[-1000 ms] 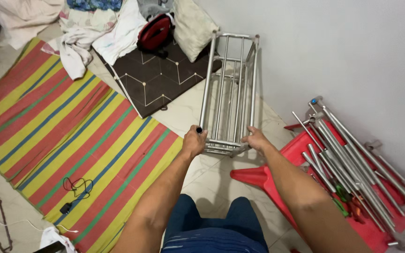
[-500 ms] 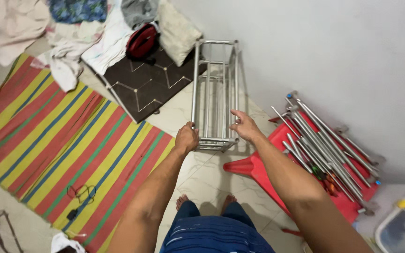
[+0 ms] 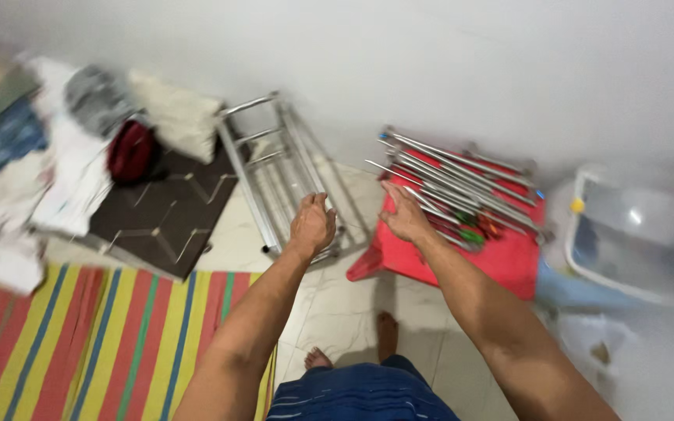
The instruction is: The person assembles a metal storage shelf by inserting vertical poles into the frame and securing them with a hammer. They handle multiple metal poles and a partially assembled frame, using a hammer to tap the poles into place.
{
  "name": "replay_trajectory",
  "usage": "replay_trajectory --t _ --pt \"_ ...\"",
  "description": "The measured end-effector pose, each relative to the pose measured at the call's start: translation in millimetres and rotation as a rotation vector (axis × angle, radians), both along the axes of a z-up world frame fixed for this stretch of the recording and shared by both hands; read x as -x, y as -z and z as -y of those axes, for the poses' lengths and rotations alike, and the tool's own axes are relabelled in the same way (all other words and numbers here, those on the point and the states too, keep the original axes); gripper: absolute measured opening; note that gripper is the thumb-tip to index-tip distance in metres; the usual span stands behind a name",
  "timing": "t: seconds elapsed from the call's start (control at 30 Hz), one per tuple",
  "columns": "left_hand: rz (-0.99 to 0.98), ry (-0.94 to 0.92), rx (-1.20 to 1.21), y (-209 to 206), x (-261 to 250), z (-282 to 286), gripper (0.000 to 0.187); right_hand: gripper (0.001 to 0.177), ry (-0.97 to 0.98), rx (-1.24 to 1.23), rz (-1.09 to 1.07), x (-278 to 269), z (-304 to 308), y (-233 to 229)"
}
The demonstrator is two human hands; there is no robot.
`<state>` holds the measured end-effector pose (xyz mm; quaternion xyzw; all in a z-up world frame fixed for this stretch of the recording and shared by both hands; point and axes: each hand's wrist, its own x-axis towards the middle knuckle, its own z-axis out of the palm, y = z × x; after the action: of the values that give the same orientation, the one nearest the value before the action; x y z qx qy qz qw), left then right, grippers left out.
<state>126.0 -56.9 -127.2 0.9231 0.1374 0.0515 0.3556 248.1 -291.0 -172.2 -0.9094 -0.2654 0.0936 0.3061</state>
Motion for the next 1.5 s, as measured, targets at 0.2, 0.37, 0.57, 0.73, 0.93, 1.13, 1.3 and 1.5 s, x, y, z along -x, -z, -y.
replay_trajectory --t 0.2,0.37,0.57,0.73,0.93,1.13,1.3,1.5 --pt "0.045 0.242 -0.044 -0.9 -35.8 65.3 0.051 0.067 0.254 -0.094 0.038 24.9 103.4 2.8" --pt "0.031 0.355 -0.074 15.7 -61.3 120.1 0.054 0.051 0.491 -0.112 0.094 20.0 191.2 15.2" --pt "0.034 0.388 -0.12 35.3 -95.0 194.9 0.051 0.032 0.596 -0.147 0.08 -3.3 277.3 25.9" --pt "-0.046 0.346 -0.08 39.8 -111.2 239.1 0.045 0.018 0.552 -0.142 0.025 -32.0 319.1 17.9" --pt "-0.033 0.333 -0.082 55.0 -118.0 262.1 0.043 0.018 0.445 -0.237 0.049 -64.7 324.9 31.2" --pt "-0.02 0.32 -0.096 115.1 -153.1 254.2 0.037 0.017 0.461 -0.108 -0.046 -91.2 295.3 80.7" --pt "-0.013 0.337 -0.146 191.8 -177.7 237.4 0.032 0.018 0.324 -0.047 -0.093 -109.3 259.0 139.7" --pt "0.028 0.372 -0.068 252.9 -192.6 215.4 0.037 0.023 0.237 0.084 -0.015 -123.2 222.2 196.5"
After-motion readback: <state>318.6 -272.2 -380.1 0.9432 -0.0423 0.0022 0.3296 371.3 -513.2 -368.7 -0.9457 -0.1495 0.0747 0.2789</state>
